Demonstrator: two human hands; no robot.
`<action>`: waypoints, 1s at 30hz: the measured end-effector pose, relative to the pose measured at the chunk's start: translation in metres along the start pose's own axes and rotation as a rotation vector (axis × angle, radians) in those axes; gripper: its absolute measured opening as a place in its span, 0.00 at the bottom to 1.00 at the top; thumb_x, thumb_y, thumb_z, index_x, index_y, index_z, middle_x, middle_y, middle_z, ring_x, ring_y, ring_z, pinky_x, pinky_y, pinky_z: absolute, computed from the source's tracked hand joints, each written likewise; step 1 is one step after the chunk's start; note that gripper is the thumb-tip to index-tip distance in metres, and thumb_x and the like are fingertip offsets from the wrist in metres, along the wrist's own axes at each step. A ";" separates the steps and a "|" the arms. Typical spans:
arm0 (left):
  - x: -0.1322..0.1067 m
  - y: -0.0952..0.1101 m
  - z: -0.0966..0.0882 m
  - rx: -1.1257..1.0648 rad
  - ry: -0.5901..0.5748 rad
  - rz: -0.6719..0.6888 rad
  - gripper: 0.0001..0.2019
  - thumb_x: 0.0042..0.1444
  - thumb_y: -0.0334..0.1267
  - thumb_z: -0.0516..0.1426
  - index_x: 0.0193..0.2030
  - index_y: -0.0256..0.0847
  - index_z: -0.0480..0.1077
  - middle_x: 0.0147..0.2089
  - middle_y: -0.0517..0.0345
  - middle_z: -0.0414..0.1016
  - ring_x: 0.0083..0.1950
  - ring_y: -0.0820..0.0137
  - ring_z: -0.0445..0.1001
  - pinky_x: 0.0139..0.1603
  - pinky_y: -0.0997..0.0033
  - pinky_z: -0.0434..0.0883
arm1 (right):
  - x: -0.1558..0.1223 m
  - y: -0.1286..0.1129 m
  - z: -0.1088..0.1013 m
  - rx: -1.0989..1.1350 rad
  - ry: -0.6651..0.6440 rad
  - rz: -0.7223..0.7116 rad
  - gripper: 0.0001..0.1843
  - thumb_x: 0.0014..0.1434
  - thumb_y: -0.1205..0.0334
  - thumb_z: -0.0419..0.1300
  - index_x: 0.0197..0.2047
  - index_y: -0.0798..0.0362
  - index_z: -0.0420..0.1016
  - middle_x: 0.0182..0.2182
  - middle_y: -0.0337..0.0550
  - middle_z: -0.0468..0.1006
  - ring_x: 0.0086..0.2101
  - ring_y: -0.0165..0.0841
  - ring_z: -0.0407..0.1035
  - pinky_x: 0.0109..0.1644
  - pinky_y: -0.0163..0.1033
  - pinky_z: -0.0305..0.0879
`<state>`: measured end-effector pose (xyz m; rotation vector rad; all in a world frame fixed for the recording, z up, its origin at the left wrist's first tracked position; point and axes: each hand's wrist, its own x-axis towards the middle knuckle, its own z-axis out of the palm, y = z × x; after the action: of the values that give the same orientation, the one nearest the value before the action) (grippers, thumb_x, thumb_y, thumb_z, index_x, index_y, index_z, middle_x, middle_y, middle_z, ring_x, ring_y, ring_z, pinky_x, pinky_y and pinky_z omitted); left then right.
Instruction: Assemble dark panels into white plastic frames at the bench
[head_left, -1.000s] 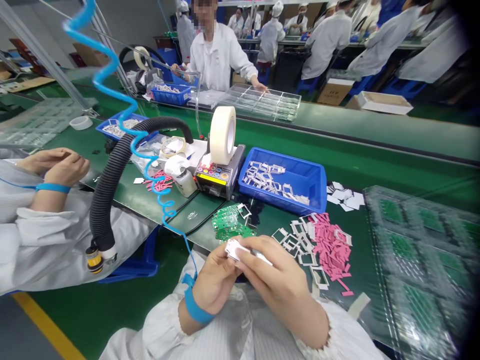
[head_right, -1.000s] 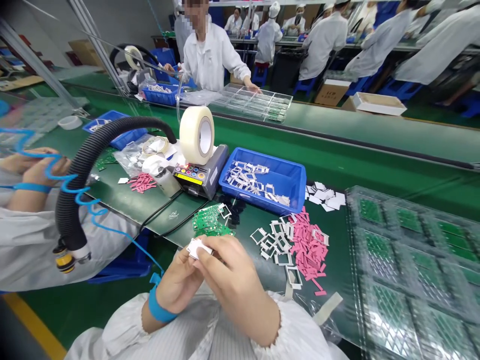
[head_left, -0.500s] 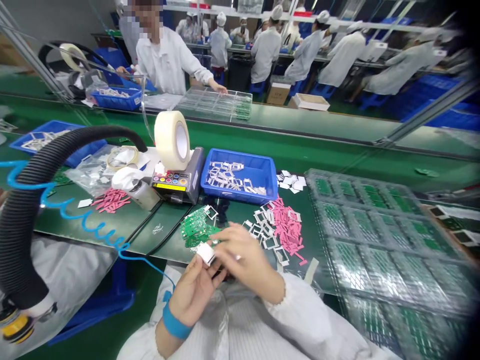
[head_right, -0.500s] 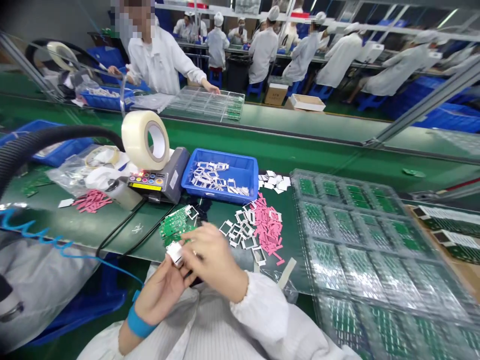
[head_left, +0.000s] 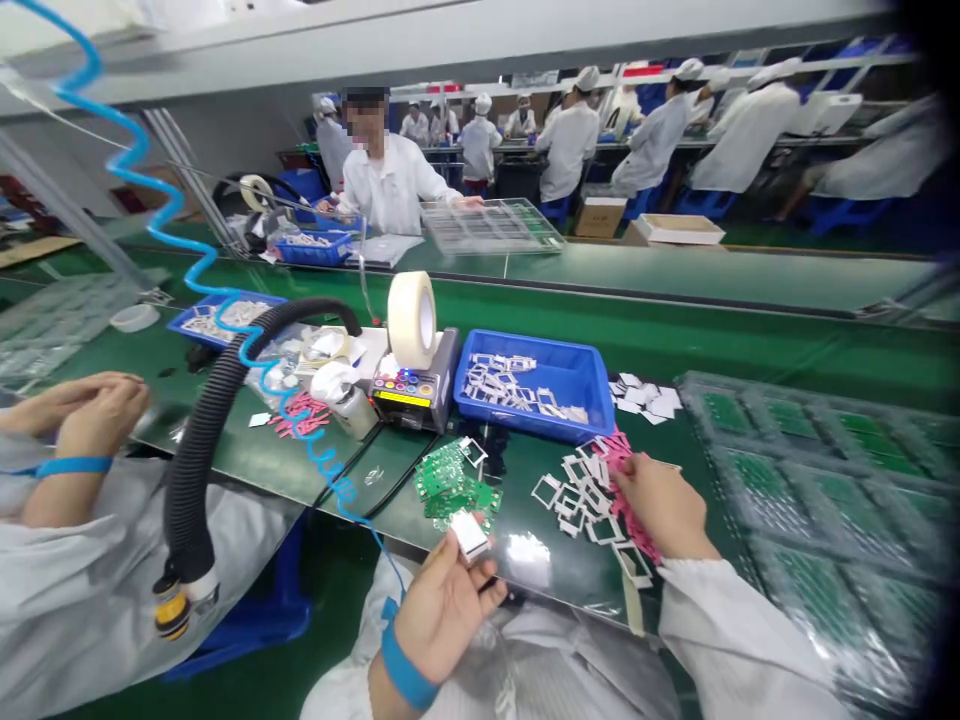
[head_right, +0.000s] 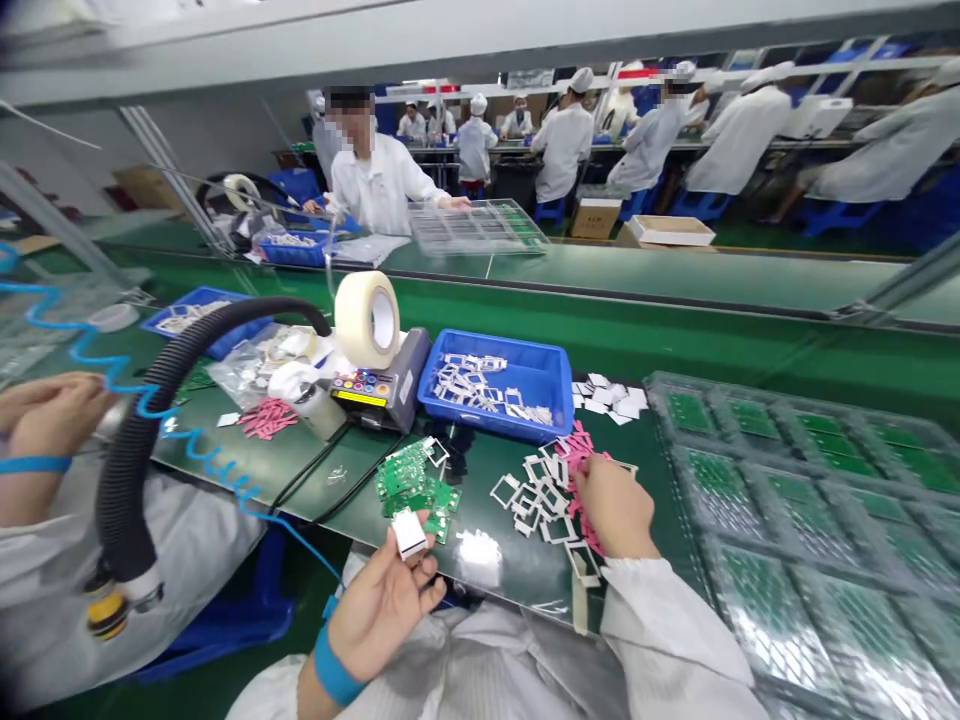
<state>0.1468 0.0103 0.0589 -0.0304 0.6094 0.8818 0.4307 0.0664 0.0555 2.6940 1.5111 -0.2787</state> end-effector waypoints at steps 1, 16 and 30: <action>-0.001 0.001 0.000 -0.002 0.005 0.010 0.15 0.50 0.43 0.61 0.45 0.41 0.72 0.35 0.57 0.76 0.32 0.73 0.71 0.40 0.66 0.68 | 0.001 0.001 0.000 -0.003 0.004 -0.014 0.12 0.58 0.58 0.52 0.32 0.55 0.74 0.31 0.53 0.78 0.33 0.44 0.73 0.27 0.39 0.58; -0.018 0.019 0.006 0.054 -0.077 0.153 0.15 0.51 0.43 0.60 0.45 0.40 0.73 0.35 0.56 0.75 0.33 0.72 0.70 0.40 0.65 0.67 | -0.012 0.024 -0.036 0.133 0.266 -0.210 0.13 0.55 0.52 0.57 0.32 0.51 0.78 0.25 0.53 0.78 0.20 0.35 0.69 0.20 0.38 0.58; -0.028 0.020 0.016 0.209 -0.161 0.245 0.19 0.48 0.44 0.63 0.46 0.37 0.74 0.34 0.55 0.74 0.37 0.70 0.69 0.42 0.67 0.65 | -0.117 -0.099 -0.082 0.428 0.338 -1.450 0.07 0.60 0.71 0.53 0.37 0.52 0.71 0.29 0.41 0.75 0.31 0.31 0.64 0.38 0.41 0.64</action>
<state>0.1267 0.0078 0.0911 0.3065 0.5584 1.0412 0.2987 0.0298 0.1623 1.2408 3.5067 -0.1521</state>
